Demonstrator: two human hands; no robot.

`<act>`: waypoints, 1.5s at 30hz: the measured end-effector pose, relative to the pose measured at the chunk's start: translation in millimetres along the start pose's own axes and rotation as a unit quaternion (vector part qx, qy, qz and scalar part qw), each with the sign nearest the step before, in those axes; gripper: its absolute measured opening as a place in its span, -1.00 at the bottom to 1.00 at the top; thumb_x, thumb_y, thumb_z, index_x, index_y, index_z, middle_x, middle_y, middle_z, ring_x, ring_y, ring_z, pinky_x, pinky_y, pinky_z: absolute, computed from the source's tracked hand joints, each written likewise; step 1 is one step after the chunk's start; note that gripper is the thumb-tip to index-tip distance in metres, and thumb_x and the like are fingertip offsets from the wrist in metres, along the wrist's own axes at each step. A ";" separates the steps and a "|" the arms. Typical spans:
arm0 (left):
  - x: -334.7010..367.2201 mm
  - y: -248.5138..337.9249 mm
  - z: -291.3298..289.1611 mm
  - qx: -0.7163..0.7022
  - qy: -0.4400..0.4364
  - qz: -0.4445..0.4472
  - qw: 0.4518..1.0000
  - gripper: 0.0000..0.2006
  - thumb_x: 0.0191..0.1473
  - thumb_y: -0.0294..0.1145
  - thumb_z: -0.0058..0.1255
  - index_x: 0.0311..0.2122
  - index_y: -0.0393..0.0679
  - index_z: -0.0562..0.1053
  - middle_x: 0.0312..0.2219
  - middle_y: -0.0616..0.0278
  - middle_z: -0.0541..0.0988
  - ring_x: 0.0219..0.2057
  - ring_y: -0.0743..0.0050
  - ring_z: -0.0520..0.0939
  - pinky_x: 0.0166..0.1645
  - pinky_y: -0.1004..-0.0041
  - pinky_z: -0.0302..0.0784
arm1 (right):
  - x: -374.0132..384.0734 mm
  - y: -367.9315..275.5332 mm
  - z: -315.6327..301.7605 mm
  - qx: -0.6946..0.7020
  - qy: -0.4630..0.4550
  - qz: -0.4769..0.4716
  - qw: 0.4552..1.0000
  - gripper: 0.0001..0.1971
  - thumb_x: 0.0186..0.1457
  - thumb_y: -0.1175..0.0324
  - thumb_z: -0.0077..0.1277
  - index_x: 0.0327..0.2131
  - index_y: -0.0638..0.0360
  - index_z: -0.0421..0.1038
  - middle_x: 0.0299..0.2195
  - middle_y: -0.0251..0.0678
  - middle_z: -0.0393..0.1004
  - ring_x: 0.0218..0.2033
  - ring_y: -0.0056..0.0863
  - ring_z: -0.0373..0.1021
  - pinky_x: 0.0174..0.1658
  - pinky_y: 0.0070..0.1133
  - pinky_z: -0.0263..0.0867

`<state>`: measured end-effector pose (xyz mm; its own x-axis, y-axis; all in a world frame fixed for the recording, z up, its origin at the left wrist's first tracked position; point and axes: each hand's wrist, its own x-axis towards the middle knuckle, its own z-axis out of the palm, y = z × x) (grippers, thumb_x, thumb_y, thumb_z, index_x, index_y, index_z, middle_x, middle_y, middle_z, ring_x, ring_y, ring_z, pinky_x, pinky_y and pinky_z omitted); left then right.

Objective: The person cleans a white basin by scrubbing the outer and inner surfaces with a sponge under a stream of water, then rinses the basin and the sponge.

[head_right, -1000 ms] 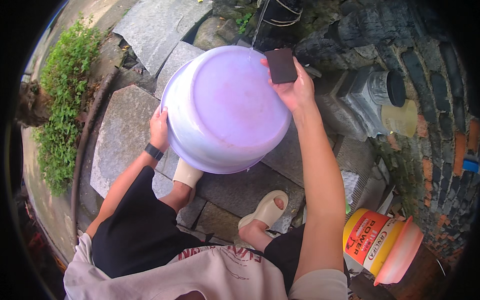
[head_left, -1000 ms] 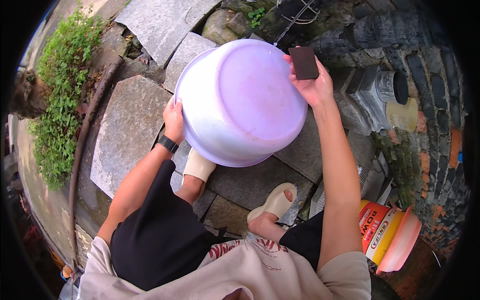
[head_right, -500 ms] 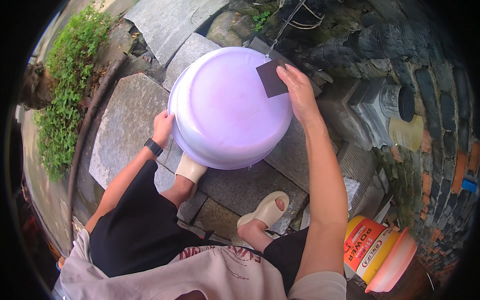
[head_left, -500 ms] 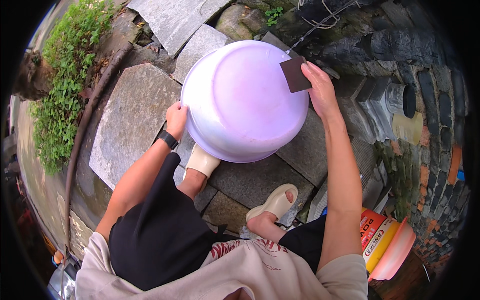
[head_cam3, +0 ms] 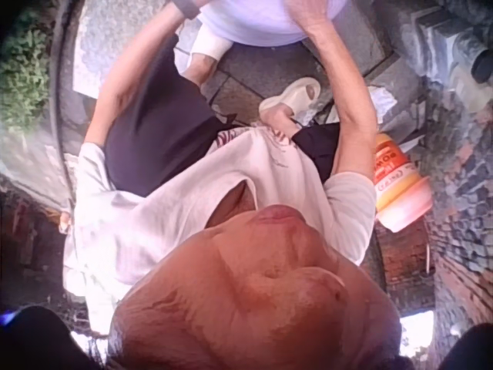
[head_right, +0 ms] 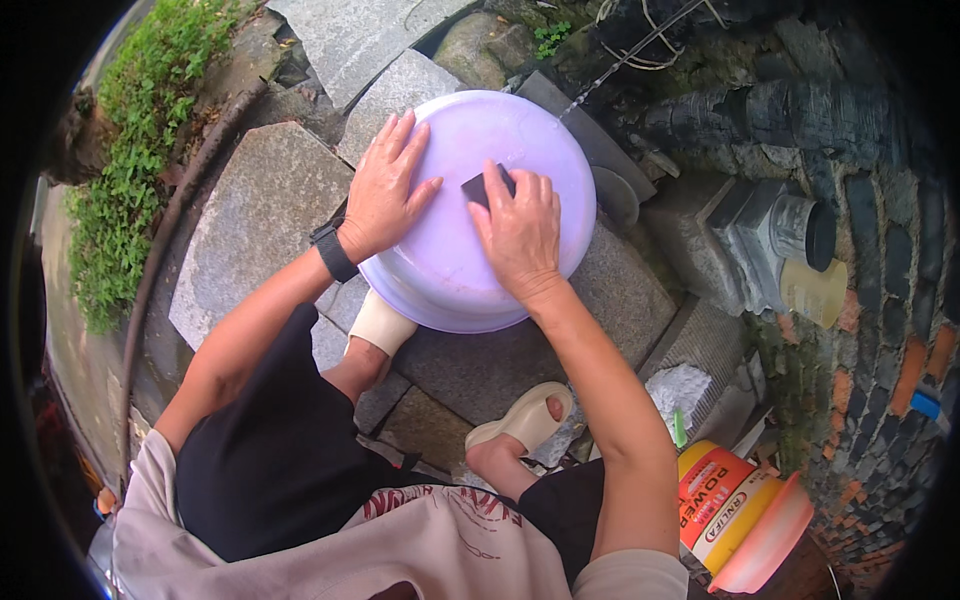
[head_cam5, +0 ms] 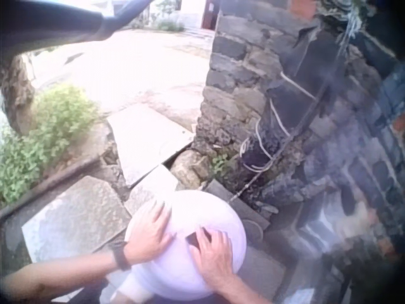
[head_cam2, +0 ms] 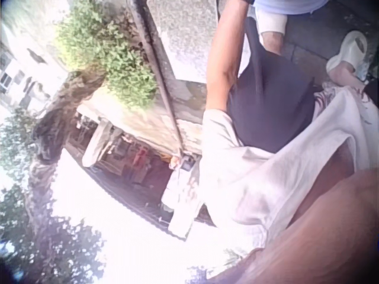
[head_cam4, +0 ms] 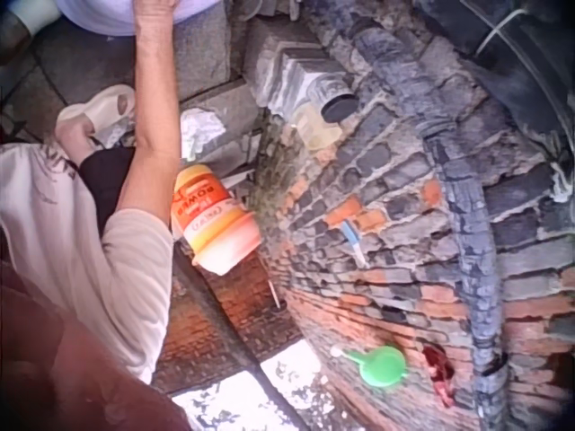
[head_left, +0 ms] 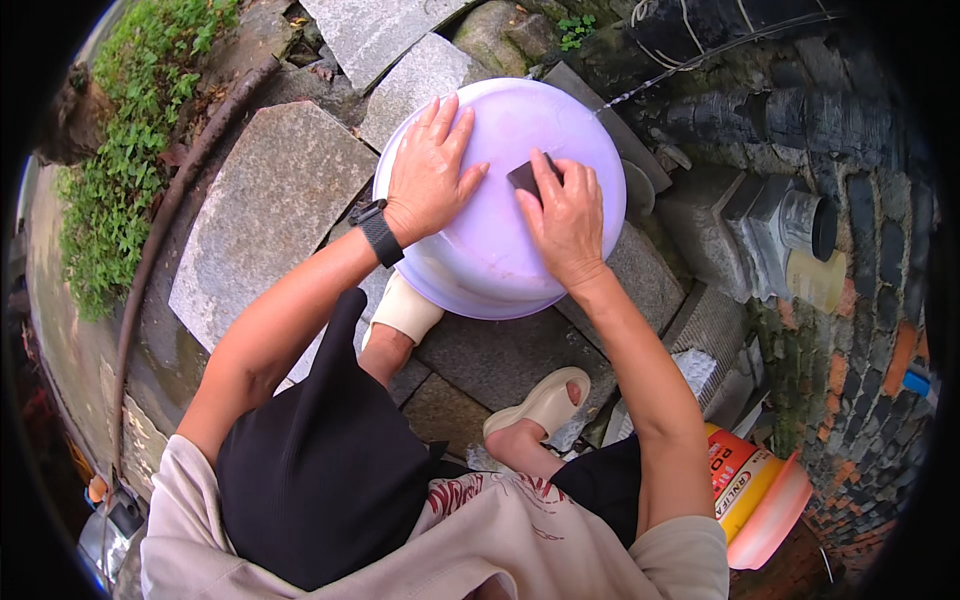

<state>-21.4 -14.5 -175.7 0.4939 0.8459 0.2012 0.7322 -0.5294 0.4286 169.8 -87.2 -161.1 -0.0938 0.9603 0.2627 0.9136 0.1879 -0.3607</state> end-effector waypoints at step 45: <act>4.3 8.9 15.5 0.110 0.023 0.017 0.994 -0.46 0.13 -0.20 -0.08 0.16 -0.29 0.27 0.14 -0.18 0.29 0.17 -0.21 0.26 0.26 0.16 0.16 | -109.4 12.0 -6.1 -0.029 0.132 0.101 0.986 -0.44 -0.10 0.41 0.16 0.07 0.03 0.39 -0.14 -0.20 0.30 -0.13 -0.26 0.23 -0.04 -0.34 0.12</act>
<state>-5.5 -16.6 -184.6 0.5015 0.8271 0.2538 0.8028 -0.5542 0.2200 193.4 -191.2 -188.7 0.1914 0.8880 0.4180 0.9247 -0.0204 -0.3801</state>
